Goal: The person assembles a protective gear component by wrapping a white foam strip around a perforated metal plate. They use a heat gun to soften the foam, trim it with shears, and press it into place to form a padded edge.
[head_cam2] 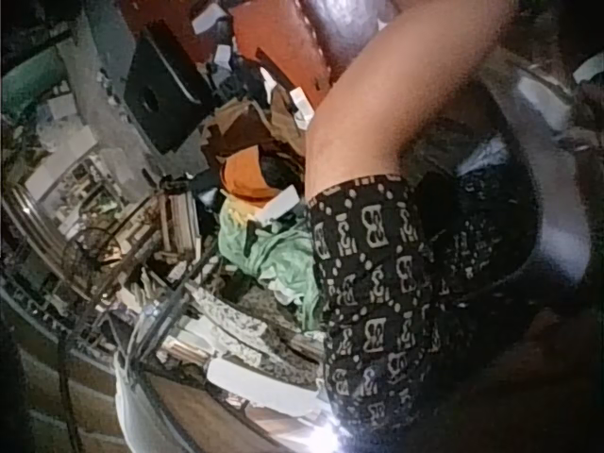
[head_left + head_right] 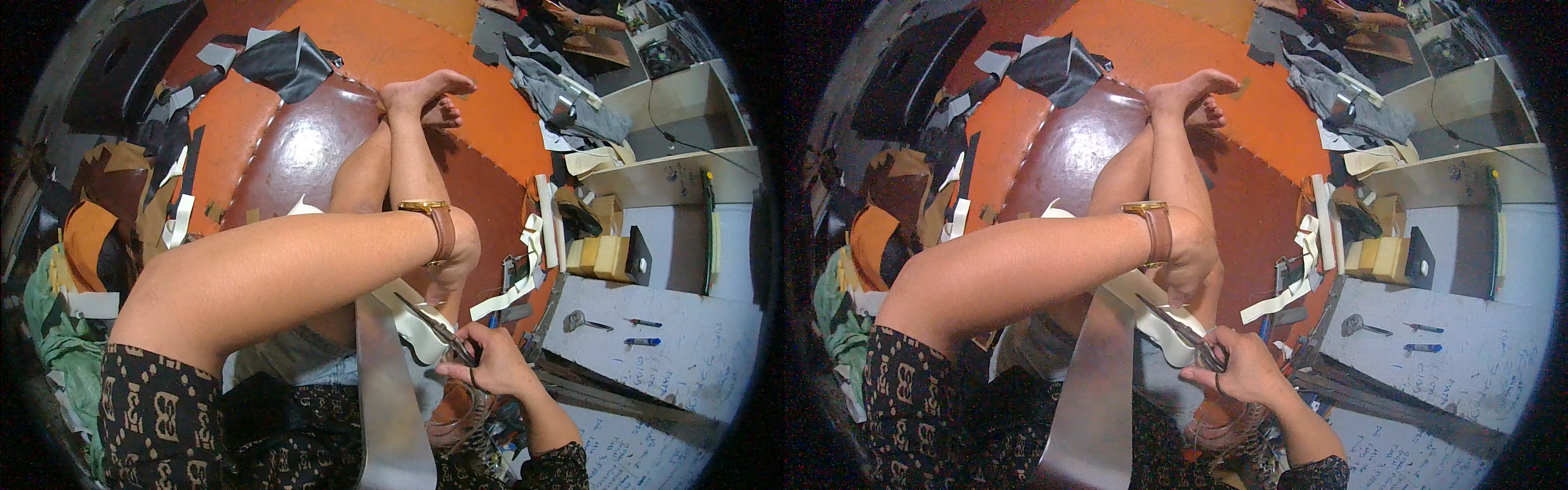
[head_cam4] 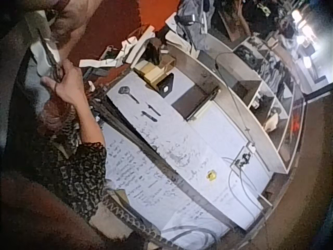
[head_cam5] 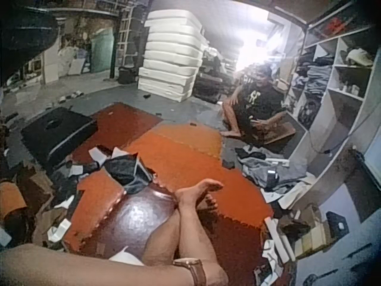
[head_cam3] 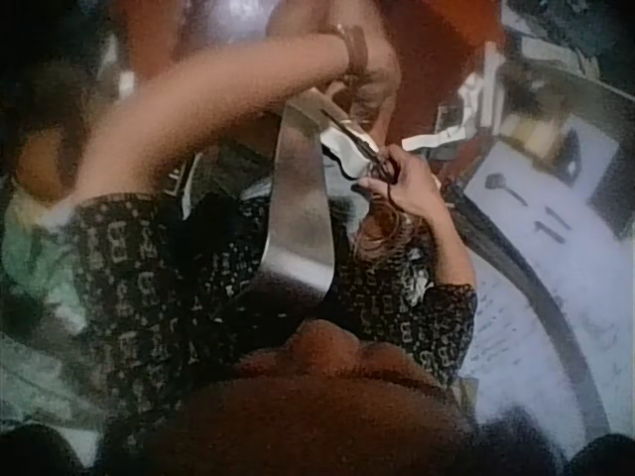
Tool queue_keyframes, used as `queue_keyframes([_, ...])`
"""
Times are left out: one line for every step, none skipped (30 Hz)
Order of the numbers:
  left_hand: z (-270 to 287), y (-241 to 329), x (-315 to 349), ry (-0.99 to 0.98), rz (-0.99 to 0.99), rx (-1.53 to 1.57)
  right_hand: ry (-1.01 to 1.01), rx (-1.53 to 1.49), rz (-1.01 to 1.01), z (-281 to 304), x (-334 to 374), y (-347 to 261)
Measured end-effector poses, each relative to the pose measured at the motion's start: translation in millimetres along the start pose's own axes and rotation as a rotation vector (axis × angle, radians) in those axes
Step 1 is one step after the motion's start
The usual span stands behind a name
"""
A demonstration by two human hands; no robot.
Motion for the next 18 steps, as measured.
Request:
queue_keyframes([0,0,3,0.003,0.003,0.011,0.003,0.003,-0.004,0,0,0])
queue_keyframes([1,0,5,0.005,0.007,0.022,0.008,0.006,0.001,0,0,0])
queue_keyframes([0,0,5,0.004,0.011,0.03,0.012,0.008,0.005,0,0,0])
queue_keyframes([1,0,5,0.003,0.016,0.037,0.016,0.01,0.01,0,1,0])
queue_keyframes([0,0,5,-0.002,0.022,0.039,0.016,0.006,0.006,1,1,-1])
queue_keyframes([0,-1,2,-0.007,0.026,0.043,0.014,0.003,0.001,2,0,-3])
queue_keyframes([-1,-1,-1,-0.014,0.007,0.039,0.013,-0.001,-0.005,2,1,-3])
queue_keyframes([-2,0,-4,-0.02,-0.012,0.035,0.02,0.001,0.003,2,1,-3])
queue_keyframes([-2,1,-3,-0.026,-0.029,0.031,0.027,0.003,0.013,2,0,-3])
queue_keyframes([-2,1,-2,-0.023,-0.025,0.029,0.034,0.006,0.022,2,0,-4])
queue_keyframes([-2,2,-2,-0.019,-0.02,0.028,0.04,0.004,0.027,1,0,-3])
queue_keyframes([-1,3,1,-0.014,-0.016,0.026,0.046,0.003,0.03,1,1,-2])
queue_keyframes([0,4,3,-0.017,-0.021,0.036,0.052,0.002,0.034,1,1,-2])
queue_keyframes([0,5,5,-0.019,-0.026,0.047,0.056,0.001,0.036,1,1,-2])
queue_keyframes([0,5,7,-0.022,-0.028,0.059,0.059,-0.001,0.042,2,2,-3])
queue_keyframes([1,5,8,0.021,-0.02,0.066,0.062,-0.003,0.047,2,2,-4])
queue_keyframes([1,5,9,0.065,-0.012,0.073,0.052,0.001,0.033,1,1,-4])
queue_keyframes([3,5,10,0.11,-0.006,0.079,0.044,0.007,0.018,1,1,-4])
Point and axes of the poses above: each hand's wrist, its own x-axis away from the middle knuckle, its own z-axis out of the back of the hand, y = z × x, the point moved 6 cm from there along -x, towards the middle knuckle, and after that the axes turned 7 degrees about y, right-handed, at the moved point
